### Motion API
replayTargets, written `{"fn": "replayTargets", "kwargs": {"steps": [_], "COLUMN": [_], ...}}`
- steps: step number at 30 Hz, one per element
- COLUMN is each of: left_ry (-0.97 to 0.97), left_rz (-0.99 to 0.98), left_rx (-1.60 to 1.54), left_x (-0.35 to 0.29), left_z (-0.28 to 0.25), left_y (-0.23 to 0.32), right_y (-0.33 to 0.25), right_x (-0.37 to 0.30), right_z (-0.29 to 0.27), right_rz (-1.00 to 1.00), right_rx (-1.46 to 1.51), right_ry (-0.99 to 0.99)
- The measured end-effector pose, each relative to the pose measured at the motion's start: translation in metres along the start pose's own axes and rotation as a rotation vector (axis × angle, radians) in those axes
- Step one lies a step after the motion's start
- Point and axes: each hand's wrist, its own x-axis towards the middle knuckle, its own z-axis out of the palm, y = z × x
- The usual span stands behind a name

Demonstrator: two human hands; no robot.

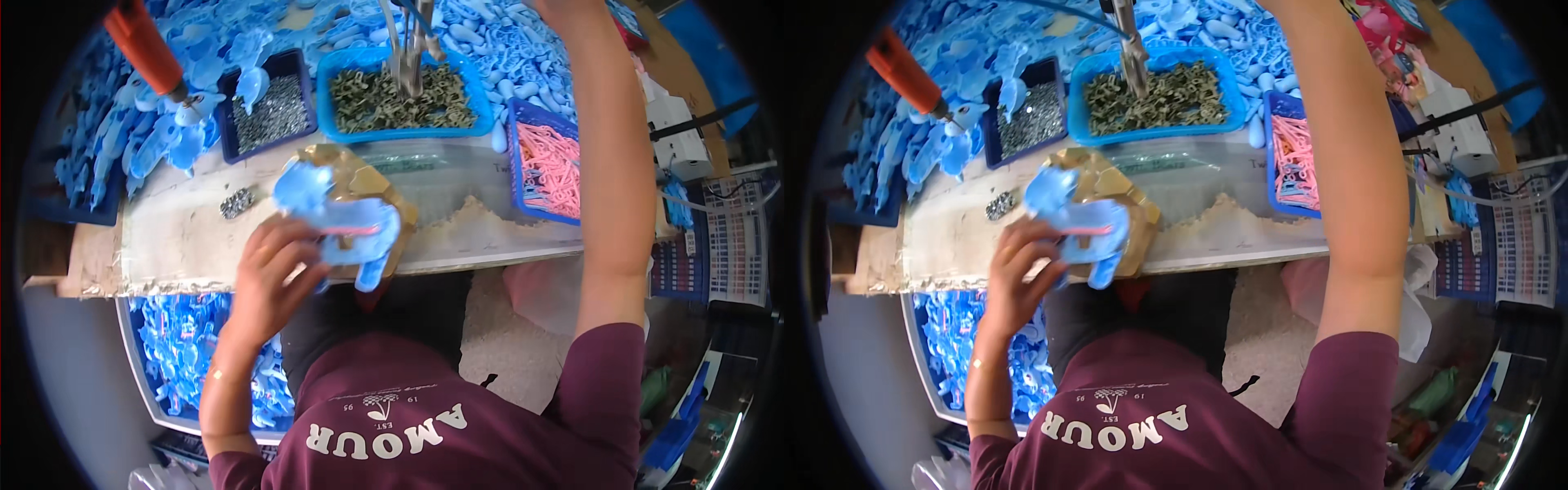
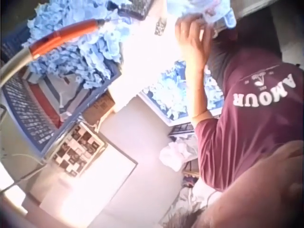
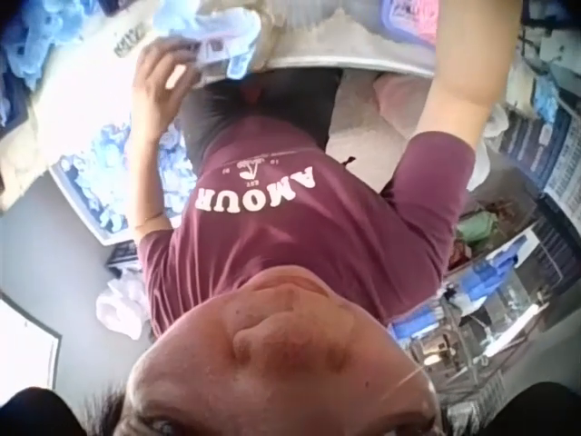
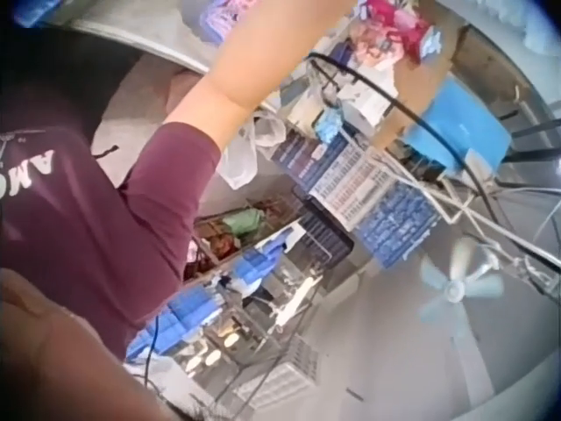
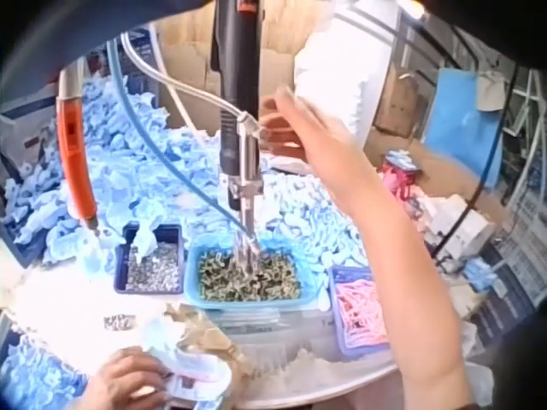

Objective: Assembling blue toy animal figurines by joining halves, inserting components, and using a pneumatic screwdriver.

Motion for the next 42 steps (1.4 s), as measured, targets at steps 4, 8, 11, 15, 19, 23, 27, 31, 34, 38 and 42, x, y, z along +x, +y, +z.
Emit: {"fn": "replayTargets", "kwargs": {"steps": [4, 8, 11, 15, 19, 23, 27, 31, 34, 38, 42], "left_ry": [-0.138, -0.336, -0.343, -0.324, -0.283, -0.276, -0.189, -0.02, 0.043, 0.106, 0.096], "left_rz": [-0.226, -0.552, -0.906, -0.948, -0.724, -0.215, -0.003, 0.194, 0.269, 0.281, 0.205], "left_rx": [-0.21, 0.029, 0.461, 0.613, 0.344, 0.145, 0.031, 0.05, 0.042, -0.053, -0.053], "left_x": [-0.026, -0.09, -0.128, -0.112, -0.07, -0.01, 0.029, 0.067, 0.072, 0.063, 0.048], "left_z": [-0.083, -0.165, -0.169, -0.154, -0.126, -0.085, -0.025, 0.03, 0.063, 0.064, 0.052], "left_y": [0.012, 0.035, 0.034, 0.033, 0.043, 0.041, 0.042, 0.054, 0.043, 0.034, 0.035], "right_y": [0.104, 0.178, 0.211, 0.219, 0.205, 0.179, 0.111, 0.057, 0.036, 0.048, 0.146], "right_x": [-0.053, -0.106, -0.118, -0.114, -0.106, -0.115, -0.131, -0.174, -0.189, -0.174, -0.173], "right_z": [-0.139, -0.172, -0.156, -0.114, -0.114, -0.14, -0.093, -0.017, 0.006, -0.029, -0.168], "right_rz": [0.243, 0.425, 0.357, 0.19, 0.108, 0.165, 0.593, 0.794, 0.911, 0.996, 0.302], "right_rx": [-0.617, -1.062, -1.07, -1.299, -1.475, -1.117, -0.311, 0.138, 0.243, 0.258, -1.061], "right_ry": [0.018, -0.03, -0.083, -0.253, -0.294, 0.043, -0.028, -0.423, -0.501, -0.586, 0.114]}}
